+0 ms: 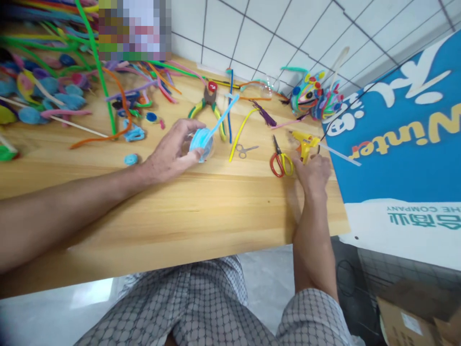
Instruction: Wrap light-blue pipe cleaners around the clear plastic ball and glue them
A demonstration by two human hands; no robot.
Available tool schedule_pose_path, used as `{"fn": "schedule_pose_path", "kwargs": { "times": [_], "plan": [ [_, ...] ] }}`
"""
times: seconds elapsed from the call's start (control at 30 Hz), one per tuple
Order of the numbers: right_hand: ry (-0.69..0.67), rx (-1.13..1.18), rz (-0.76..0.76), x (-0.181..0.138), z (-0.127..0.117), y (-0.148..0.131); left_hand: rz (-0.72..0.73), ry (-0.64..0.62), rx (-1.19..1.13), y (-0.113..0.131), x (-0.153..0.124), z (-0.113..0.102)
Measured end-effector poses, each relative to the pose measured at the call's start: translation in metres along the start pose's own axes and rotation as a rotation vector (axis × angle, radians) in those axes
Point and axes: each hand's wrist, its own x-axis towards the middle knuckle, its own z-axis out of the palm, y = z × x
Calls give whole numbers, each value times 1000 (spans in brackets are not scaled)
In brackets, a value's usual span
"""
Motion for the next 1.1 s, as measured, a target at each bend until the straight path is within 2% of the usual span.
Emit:
{"fn": "schedule_pose_path", "kwargs": {
  "times": [0.07, 0.13, 0.17, 0.23, 0.27, 0.37, 0.47, 0.57, 0.7, 1.1],
  "plan": [
    [93, -57, 17, -19, -5, -14, -10, -5, 13, 2, 1, 2],
    [69, -1, -38, -36, -2, -37, -18, -15, 12, 3, 1, 3],
    [2, 89, -58, -43, 2, -53, -19, -18, 7, 3, 2, 3],
    [-239, 318, -95, -53, 17, -88, -10, -20, 3, 3, 2, 2],
    [-317, 425, -121, -55, 26, -106, -2, -19, 5, 3, 2, 2],
    [-474, 659, -153, -55, 55, -155, 29, -13, 13, 3, 2, 4],
    [-570, 787, -160, -51, 80, -184, 64, 4, 2, 3, 2, 7],
    [-580, 864, -132, -49, 94, -196, 61, 20, 6, 4, 2, 10],
    [-578, 932, -96, -49, 102, -196, 45, 7, 19, 5, 3, 11],
    [-571, 895, -64, -55, 112, -191, 30, -19, 15, 5, 2, 8]
  ]
}}
